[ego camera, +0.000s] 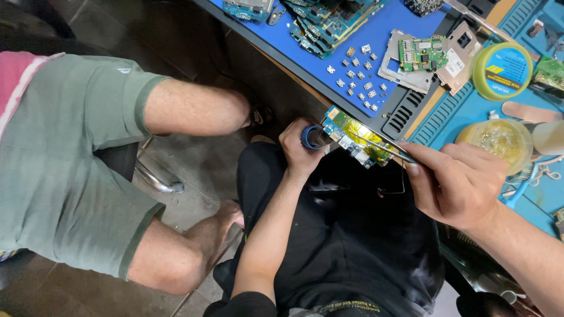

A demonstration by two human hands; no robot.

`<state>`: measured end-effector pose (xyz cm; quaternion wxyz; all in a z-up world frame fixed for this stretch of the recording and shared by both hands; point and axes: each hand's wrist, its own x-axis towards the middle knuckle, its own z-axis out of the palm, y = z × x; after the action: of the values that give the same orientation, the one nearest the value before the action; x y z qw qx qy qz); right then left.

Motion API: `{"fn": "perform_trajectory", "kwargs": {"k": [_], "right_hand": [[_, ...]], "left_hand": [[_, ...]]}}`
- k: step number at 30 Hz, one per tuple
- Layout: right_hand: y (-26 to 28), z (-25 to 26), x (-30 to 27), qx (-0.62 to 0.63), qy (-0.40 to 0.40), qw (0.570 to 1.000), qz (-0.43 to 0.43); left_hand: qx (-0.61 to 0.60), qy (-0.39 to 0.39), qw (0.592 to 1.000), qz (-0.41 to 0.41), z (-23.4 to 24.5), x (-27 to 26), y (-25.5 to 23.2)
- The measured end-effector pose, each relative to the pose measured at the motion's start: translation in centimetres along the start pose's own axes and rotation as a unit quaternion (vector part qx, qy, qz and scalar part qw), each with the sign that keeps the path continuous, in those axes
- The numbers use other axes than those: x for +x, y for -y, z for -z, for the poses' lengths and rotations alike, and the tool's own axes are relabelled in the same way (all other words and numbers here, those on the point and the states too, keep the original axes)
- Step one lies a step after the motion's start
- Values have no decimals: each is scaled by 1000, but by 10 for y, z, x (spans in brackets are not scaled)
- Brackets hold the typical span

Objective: The person uses a soldering iron and tweezers to work on a small circuit board held in their left hand. They apply heat to specific points on the board while using the tweezers to manipulate small components. The person occasionally picks up small parts from the workbench to place onto the board.

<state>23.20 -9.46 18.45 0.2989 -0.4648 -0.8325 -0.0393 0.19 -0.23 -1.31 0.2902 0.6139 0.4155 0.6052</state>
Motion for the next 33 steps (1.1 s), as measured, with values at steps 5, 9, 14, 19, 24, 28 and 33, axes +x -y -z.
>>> {"fn": "perform_trajectory", "kwargs": {"k": [5, 9, 14, 19, 24, 28, 33], "right_hand": [[0, 1, 1, 0, 3, 1000, 2], [1, 1, 1, 6, 3, 1000, -2], [1, 1, 2, 3, 4, 1000, 0], [1, 1, 1, 0, 10, 1000, -4], [1, 2, 2, 4, 8, 1000, 0], [0, 1, 0, 2, 8, 1000, -5], [0, 1, 0, -6, 7, 1000, 3]], "left_hand": [[16, -5, 1000, 13, 1, 1, 0], [13, -2, 1000, 22, 0, -1, 2], [20, 7, 1000, 8, -2, -3, 6], [14, 13, 1000, 3, 0, -1, 3], [23, -12, 999, 24, 1, -1, 1], [26, -13, 999, 34, 0, -1, 2], [19, 5, 999, 26, -2, -2, 4]]}}
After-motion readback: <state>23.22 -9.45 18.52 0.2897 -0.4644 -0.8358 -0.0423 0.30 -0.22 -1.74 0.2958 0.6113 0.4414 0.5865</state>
